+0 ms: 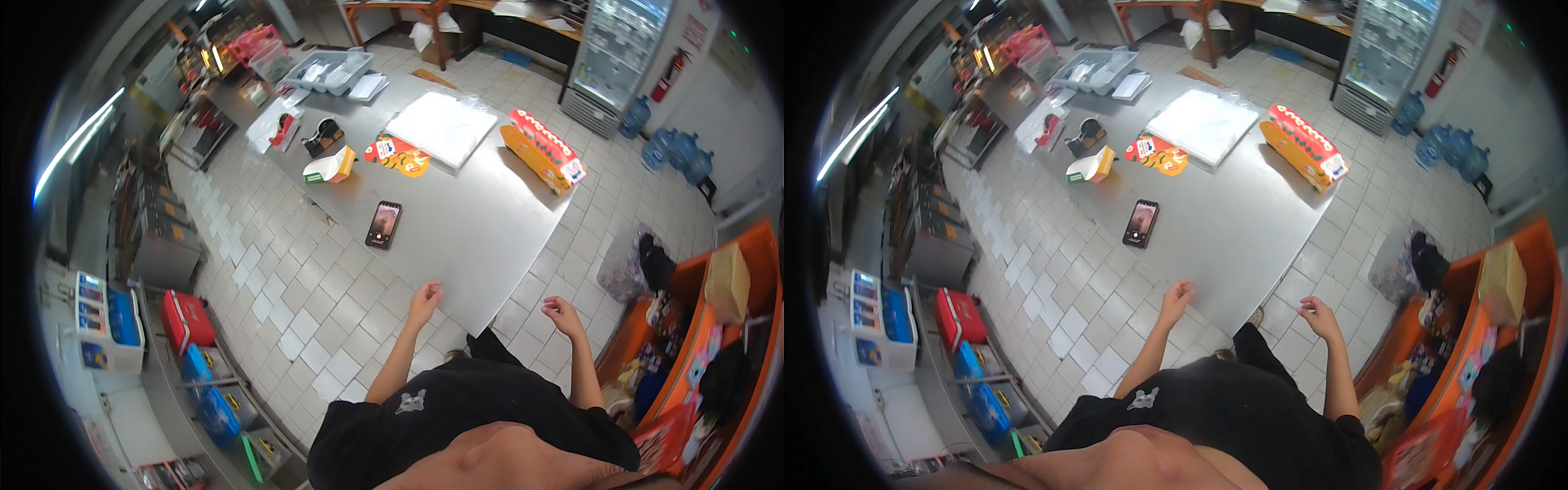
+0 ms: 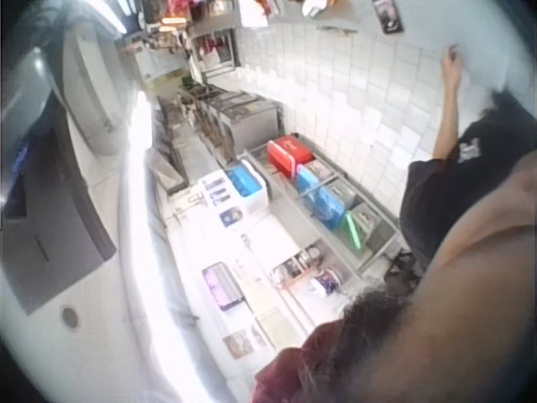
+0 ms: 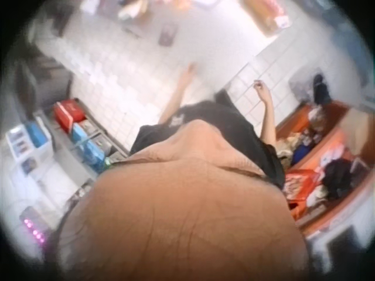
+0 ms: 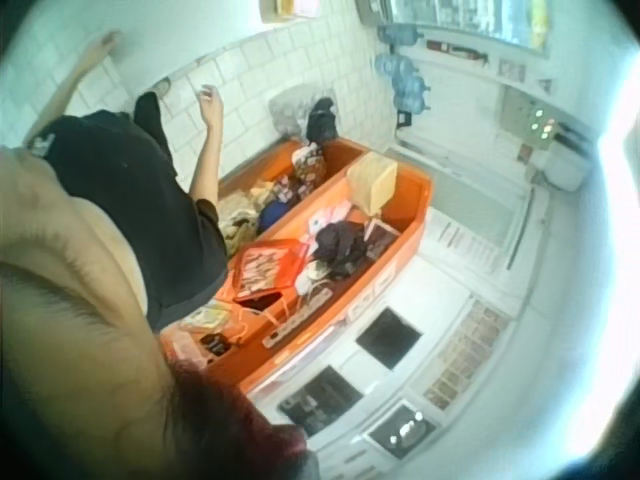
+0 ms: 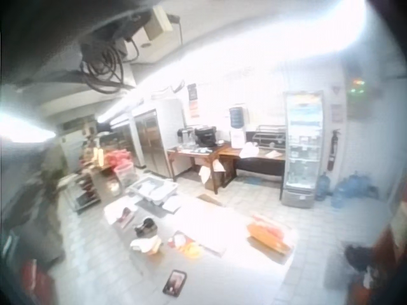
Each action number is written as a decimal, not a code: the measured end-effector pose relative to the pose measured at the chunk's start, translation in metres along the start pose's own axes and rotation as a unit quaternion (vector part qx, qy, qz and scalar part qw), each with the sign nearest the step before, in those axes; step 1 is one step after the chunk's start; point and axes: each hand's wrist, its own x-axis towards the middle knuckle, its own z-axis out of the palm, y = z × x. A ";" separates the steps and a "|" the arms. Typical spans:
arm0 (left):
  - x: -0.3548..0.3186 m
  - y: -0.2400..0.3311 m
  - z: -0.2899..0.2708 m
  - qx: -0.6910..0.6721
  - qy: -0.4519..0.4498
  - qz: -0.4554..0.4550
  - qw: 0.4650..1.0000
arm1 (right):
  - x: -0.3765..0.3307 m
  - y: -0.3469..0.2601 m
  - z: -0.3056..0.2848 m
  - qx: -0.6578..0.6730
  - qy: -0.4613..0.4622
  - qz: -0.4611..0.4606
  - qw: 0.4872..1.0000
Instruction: The person assembles a takeout order by picking up a red basket of skewers and a tray of yellow food, then folding a paper food container and placing items inside. They gather plastic bags, cutlery, and napkins from a bin, place them into a bag, and prepare the order for delivery.
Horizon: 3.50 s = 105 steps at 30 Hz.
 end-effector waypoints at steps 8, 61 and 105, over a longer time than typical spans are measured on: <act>0.187 0.027 -0.034 0.096 0.142 0.003 0.985 | 0.123 -0.040 -0.004 0.130 -0.060 0.036 0.989; 0.217 0.240 -0.120 -0.357 -0.196 0.015 0.913 | 0.117 -0.312 0.084 0.138 0.455 -0.452 0.755; 0.224 0.228 -0.108 -0.248 -0.309 -0.112 0.911 | 0.086 -0.312 0.040 -0.089 0.275 -0.393 0.873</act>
